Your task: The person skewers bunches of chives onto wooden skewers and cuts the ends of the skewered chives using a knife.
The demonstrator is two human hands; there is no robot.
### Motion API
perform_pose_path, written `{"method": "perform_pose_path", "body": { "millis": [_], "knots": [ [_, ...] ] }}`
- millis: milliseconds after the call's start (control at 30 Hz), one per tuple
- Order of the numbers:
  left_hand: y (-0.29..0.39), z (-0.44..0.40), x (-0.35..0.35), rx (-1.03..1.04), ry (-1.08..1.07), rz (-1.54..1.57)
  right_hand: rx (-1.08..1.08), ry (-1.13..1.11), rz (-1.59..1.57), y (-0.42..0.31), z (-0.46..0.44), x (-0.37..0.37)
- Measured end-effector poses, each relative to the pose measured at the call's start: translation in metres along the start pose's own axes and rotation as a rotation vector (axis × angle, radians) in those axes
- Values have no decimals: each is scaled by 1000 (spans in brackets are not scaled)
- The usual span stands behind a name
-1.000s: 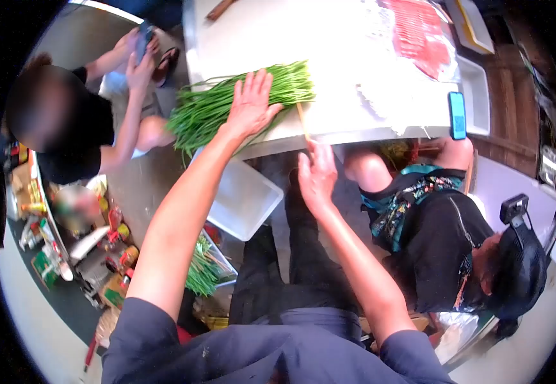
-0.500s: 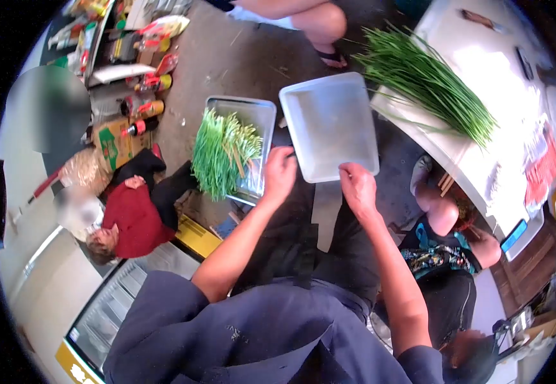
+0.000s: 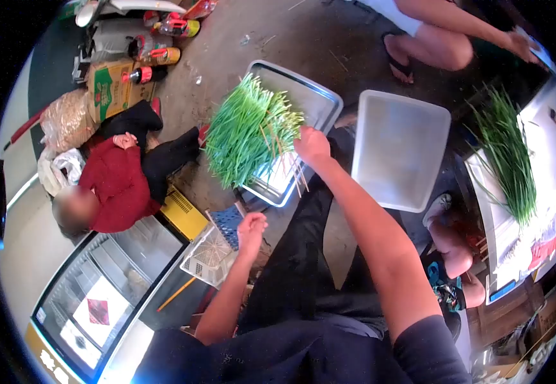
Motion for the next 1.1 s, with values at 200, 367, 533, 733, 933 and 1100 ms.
{"method": "perform_pose_path", "body": {
  "millis": [200,367,533,733,933,1100],
  "knots": [
    [-36,12,-5,-99,-22,115,260,-216,-219,4,-41,42],
    [-4,-21,-20,8,10,82,-110,104,-43,-1,-13,25],
    [83,-114,-59,151,230,295,-335,245,25,-5,66,-35],
    [225,-153,1,159,-461,573,-503,313,199,-4,183,-137],
    [281,-65,133,-416,-1480,384,-353,415,58,7,281,-216],
    [273,8,188,-525,-1501,373,-60,578,-213,69,353,-219]
  ]
}}
Point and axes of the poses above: each hand's wrist, its own z-axis away from the middle knuckle, its own x-axis out of the palm, y = z × x, the point moved 1 cm from there along -z, towards the middle knuckle, and after that the axes turned 12 degrees about z, right-handed, at the moved point
